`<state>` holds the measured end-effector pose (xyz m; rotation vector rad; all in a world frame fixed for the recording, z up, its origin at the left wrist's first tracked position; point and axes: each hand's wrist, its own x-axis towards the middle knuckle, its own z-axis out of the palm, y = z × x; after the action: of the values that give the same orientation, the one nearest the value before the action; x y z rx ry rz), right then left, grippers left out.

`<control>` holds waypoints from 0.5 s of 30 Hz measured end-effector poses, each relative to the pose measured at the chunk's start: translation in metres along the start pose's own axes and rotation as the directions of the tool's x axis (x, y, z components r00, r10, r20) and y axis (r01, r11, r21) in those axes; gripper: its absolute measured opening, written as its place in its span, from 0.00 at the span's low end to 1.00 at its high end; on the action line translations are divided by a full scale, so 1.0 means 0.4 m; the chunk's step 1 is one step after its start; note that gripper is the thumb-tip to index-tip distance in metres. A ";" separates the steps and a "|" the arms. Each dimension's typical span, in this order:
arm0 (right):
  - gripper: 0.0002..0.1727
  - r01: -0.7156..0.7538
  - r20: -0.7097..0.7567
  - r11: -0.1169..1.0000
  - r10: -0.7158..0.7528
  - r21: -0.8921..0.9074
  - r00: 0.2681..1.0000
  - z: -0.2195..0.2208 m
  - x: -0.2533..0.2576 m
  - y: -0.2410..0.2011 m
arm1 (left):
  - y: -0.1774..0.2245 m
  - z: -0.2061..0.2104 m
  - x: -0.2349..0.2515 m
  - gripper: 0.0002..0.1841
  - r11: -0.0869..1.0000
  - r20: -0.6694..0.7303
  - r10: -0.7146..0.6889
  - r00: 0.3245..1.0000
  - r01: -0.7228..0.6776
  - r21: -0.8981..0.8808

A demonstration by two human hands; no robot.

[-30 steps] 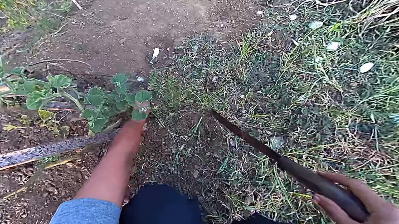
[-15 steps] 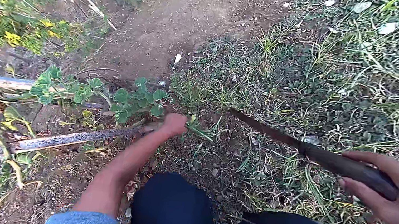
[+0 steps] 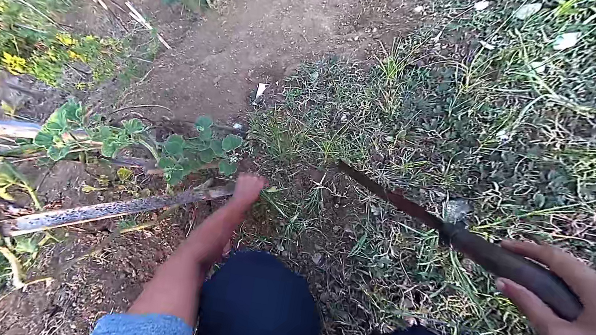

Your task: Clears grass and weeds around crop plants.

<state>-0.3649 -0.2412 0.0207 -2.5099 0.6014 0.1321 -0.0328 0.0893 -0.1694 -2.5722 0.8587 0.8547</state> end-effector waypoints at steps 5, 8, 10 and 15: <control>0.30 -0.017 -0.042 0.998 0.015 -0.064 0.999 0.004 -0.029 -0.106 | -0.046 0.001 0.057 0.21 0.991 -0.037 -0.135 0.990 0.134 -0.019; 0.30 0.019 -0.060 0.997 -0.024 -0.070 0.998 0.008 -0.032 -0.124 | -0.027 -0.056 0.030 0.18 0.975 0.061 -0.221 0.973 0.223 -0.021; 0.31 0.022 -0.059 0.998 -0.026 -0.066 0.998 0.007 -0.028 -0.119 | -0.022 -0.080 0.023 0.16 0.970 0.124 -0.237 0.964 0.241 -0.022; 0.31 0.029 -0.058 0.998 -0.031 -0.051 0.998 0.000 -0.022 -0.105 | -0.041 -0.056 0.051 0.17 0.964 0.183 -0.220 0.958 0.242 -0.109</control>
<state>-0.3541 -0.2064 0.0430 -2.5775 0.5905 0.0629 0.0005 0.0828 -0.1633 -2.5962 0.4550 1.0683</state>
